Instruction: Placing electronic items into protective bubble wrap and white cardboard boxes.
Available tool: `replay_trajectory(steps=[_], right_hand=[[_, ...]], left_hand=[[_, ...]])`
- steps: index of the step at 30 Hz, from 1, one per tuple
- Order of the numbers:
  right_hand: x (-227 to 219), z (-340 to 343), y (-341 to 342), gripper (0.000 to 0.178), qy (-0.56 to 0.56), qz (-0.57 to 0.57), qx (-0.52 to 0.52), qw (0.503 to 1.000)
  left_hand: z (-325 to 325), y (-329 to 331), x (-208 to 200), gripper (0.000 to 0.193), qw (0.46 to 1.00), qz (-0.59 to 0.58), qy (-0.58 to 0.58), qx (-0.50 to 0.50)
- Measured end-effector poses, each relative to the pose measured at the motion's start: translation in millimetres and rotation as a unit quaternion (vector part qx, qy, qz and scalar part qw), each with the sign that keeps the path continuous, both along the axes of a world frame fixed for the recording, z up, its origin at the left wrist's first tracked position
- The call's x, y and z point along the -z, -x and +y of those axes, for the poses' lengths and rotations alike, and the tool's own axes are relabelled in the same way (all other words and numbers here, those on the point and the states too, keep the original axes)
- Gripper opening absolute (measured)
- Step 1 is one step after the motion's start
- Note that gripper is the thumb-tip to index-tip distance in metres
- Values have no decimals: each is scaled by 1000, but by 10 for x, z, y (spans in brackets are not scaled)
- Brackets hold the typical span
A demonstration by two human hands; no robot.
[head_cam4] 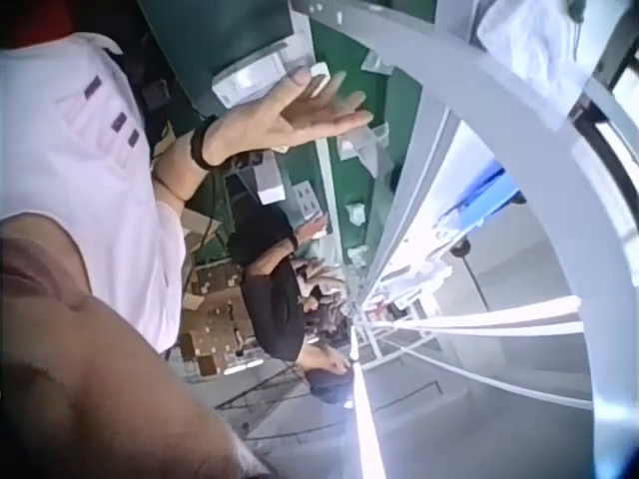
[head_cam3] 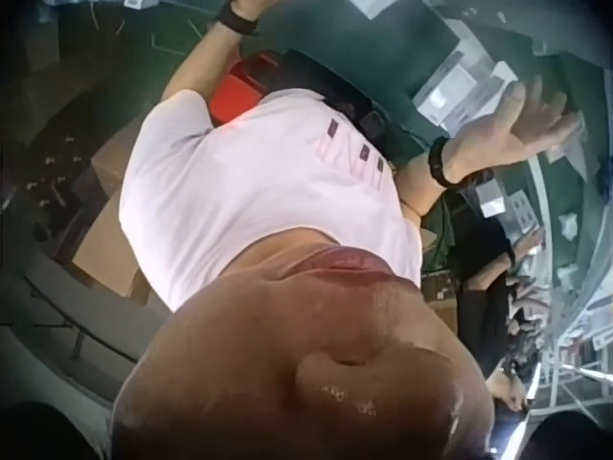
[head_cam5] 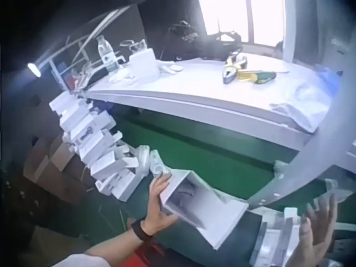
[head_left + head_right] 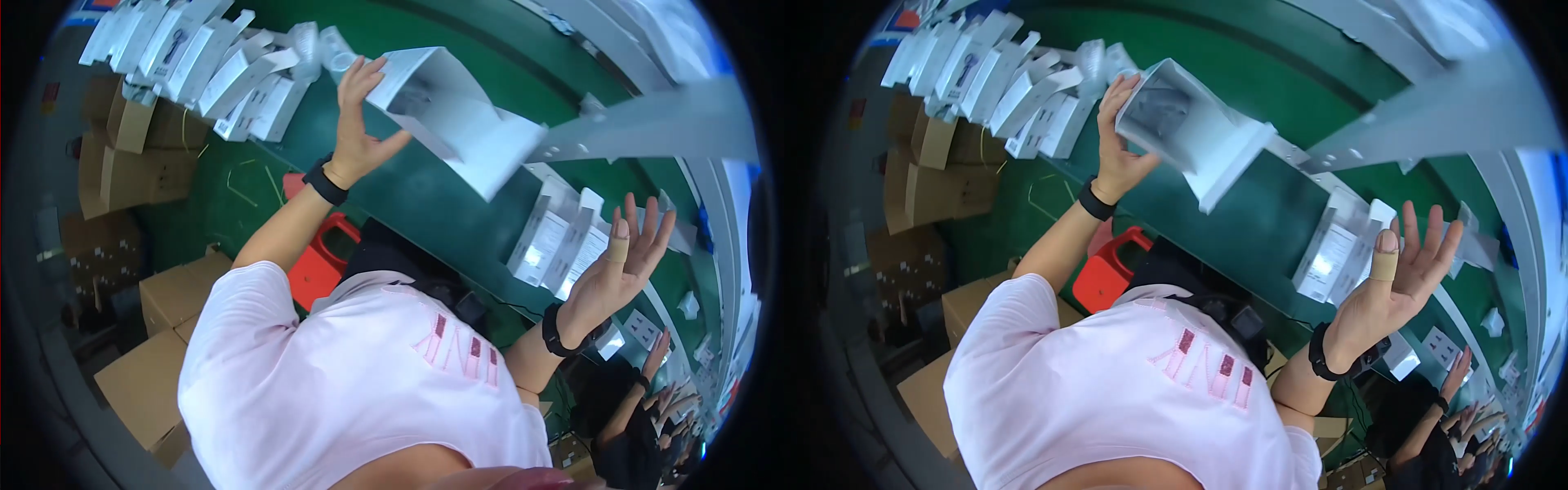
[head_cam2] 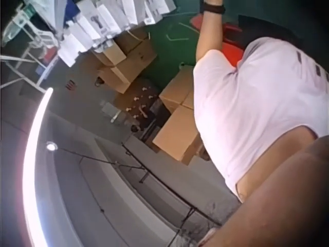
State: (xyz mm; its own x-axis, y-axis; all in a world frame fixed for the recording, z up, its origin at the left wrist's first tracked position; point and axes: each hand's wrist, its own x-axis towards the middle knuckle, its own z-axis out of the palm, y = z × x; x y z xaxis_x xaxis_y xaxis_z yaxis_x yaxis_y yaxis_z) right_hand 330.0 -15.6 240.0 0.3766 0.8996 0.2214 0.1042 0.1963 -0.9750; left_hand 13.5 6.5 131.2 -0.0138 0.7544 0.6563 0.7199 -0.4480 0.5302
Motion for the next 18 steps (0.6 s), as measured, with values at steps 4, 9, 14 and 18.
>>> replay_trajectory(steps=[4,9,14,18], right_hand=[[30,40,222,58,-6,-51,-9,999],[299,155,-155,63,12,-117,43,992],[1083,1431,-1566,82,215,-411,131,876],[2126,2405,-2926,79,163,-632,102,751]], left_hand=[[-125,245,-23,85,995,-42,-83,29],[-71,325,-74,70,920,-111,375,40],[136,798,361,54,381,-539,741,123],[388,575,517,57,421,-462,764,158]])
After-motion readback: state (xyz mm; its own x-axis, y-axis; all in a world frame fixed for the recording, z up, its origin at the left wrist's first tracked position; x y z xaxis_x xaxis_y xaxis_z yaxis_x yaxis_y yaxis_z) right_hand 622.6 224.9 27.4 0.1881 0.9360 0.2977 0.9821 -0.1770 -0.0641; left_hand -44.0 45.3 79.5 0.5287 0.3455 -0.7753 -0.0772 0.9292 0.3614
